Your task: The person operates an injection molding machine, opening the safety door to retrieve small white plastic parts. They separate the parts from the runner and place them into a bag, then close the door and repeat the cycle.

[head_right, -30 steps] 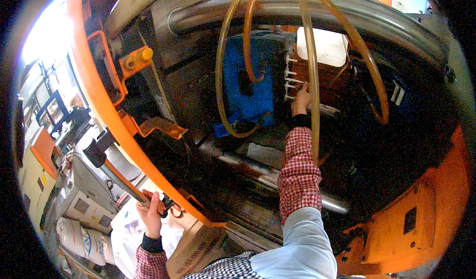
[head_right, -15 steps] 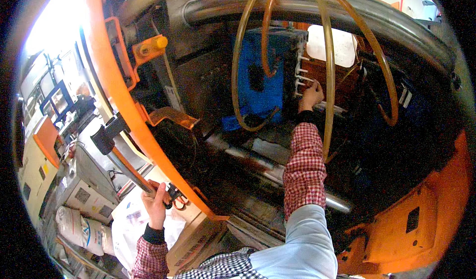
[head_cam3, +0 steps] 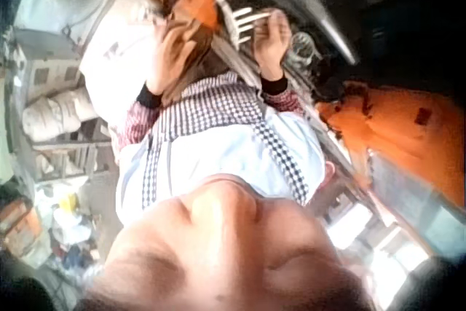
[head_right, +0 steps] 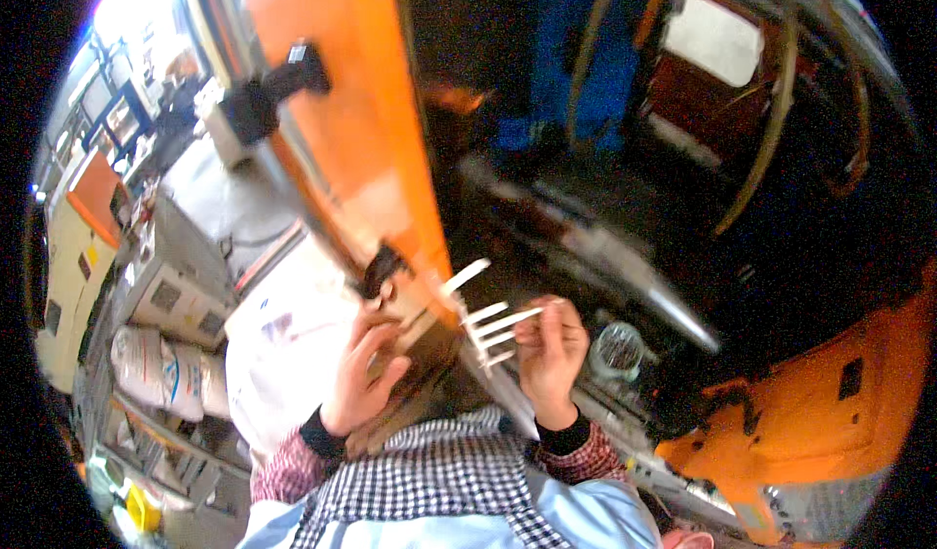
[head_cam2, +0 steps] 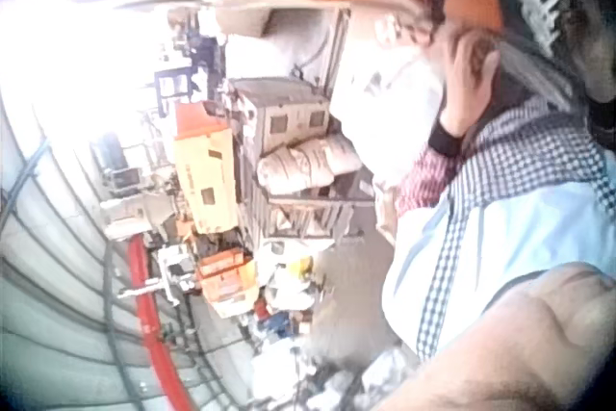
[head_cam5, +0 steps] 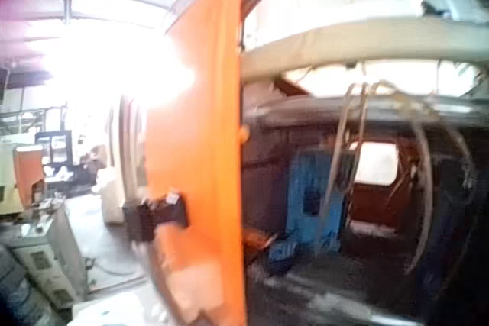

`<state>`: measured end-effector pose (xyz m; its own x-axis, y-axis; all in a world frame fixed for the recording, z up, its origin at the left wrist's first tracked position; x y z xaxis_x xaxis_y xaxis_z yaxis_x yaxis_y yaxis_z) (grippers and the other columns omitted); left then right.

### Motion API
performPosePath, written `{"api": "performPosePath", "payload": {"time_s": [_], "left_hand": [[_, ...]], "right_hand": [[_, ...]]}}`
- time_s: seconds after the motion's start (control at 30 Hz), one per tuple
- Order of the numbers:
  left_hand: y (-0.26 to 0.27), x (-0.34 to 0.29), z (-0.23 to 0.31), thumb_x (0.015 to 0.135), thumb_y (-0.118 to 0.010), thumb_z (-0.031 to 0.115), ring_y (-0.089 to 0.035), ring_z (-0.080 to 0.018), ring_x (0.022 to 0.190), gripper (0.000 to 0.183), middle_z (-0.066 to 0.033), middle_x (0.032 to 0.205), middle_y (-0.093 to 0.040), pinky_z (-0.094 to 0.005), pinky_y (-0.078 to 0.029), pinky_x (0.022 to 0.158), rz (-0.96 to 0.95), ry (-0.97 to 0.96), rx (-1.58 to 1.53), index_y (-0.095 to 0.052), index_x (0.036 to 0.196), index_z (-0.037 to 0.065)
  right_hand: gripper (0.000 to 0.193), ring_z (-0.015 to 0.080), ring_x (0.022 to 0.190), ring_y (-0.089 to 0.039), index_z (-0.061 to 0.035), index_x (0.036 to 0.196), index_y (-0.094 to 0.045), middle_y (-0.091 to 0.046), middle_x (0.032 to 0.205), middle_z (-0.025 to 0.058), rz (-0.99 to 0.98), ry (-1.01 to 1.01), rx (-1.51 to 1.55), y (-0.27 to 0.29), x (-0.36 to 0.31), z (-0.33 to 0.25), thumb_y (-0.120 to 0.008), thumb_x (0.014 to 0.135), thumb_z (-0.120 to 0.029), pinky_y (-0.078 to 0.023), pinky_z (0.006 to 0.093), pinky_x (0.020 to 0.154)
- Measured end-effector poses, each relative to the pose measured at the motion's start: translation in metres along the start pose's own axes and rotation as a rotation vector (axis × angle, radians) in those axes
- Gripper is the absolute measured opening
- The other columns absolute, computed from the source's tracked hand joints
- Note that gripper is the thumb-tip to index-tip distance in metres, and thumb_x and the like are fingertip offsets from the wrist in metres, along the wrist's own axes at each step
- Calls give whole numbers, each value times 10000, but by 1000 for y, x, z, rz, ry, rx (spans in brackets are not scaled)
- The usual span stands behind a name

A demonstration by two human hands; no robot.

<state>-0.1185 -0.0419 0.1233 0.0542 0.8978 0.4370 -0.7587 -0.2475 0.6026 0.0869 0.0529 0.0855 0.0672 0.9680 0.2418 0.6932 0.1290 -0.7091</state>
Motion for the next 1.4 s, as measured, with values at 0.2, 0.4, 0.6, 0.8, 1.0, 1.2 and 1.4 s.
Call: {"api": "performPosePath", "payload": {"time_s": [0.2, 0.4, 0.6, 0.8, 1.0, 1.2, 1.4], "left_hand": [[-13, -49, -39, 910, -531, 141, -460, -34, 557, 173, 13, 691, -558, -179, -386, 511, -316, 549, -694, -573, 975, -13], [1, -91, -56, 925, -502, 136, -541, -63, 584, 176, -35, 773, -599, -194, -439, 499, 18, 665, -968, -572, 948, -24], [6, -123, -76, 931, -487, 134, -571, -83, 663, 228, -59, 888, -615, -207, -486, 582, 229, 651, -1034, -553, 1080, -26], [8, -146, -89, 918, -509, 122, -598, -107, 650, 189, -69, 837, -619, -222, -497, 551, 368, 761, -1057, -553, 1017, -34], [-10, -173, -137, 901, -543, 136, -589, -104, 625, 198, -65, 836, -627, -209, -486, 554, 306, 954, -987, -573, 1007, -29], [26, -217, -226, 892, -548, 185, -592, -153, 554, 203, -74, 700, -591, -275, -497, 470, 379, 1006, -458, -568, 851, -13], [65, -239, -330, 854, -557, 134, -604, -198, 459, 283, -175, 603, -585, -308, -493, 361, 322, 1061, 27, -510, 667, -74]], "right_hand": [[168, 113, 741, -601, 8, 963, -579, -608, 859, 63, -92, -776, 304, -17, -60, 83, -500, 923, -135, -502, 192, 615], [318, 152, 902, -576, 32, 1163, -486, -590, 1000, 97, -394, -632, -455, -25, -79, 120, -442, 955, -204, -469, 257, 774], [477, 200, 1069, -522, 10, 1289, -398, -528, 1155, 116, -986, -655, -436, -40, -119, 112, -544, 904, -231, -415, 304, 922], [235, 156, 772, -598, 17, 916, -625, -631, 846, 101, -1060, -497, -660, -53, -129, 128, -621, 840, -205, -465, 286, 691], [302, 184, 793, -616, -1, 977, -641, -649, 850, 123, -1016, -699, -765, -14, -146, 182, -602, 854, -274, -468, 294, 700], [448, 299, 989, -586, 48, 1195, -480, -500, 1215, 222, -768, -385, -1058, 13, -105, 117, -552, 885, -267, -478, 349, 798], [149, 360, 744, -609, 7, 884, -634, -622, 837, 203, -50, 219, -1751, 124, -18, -19, -634, 738, -23, -492, 381, 630]]}}
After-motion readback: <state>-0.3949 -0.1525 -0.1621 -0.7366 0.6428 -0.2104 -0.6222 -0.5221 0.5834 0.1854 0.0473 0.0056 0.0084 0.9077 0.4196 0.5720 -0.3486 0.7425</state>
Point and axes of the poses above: each hand's wrist, its own x-axis towards the middle knuckle, its own y-axis out of the back of the hand, z = x × y, the point moved 3 cm from there along x, towards the middle knuckle
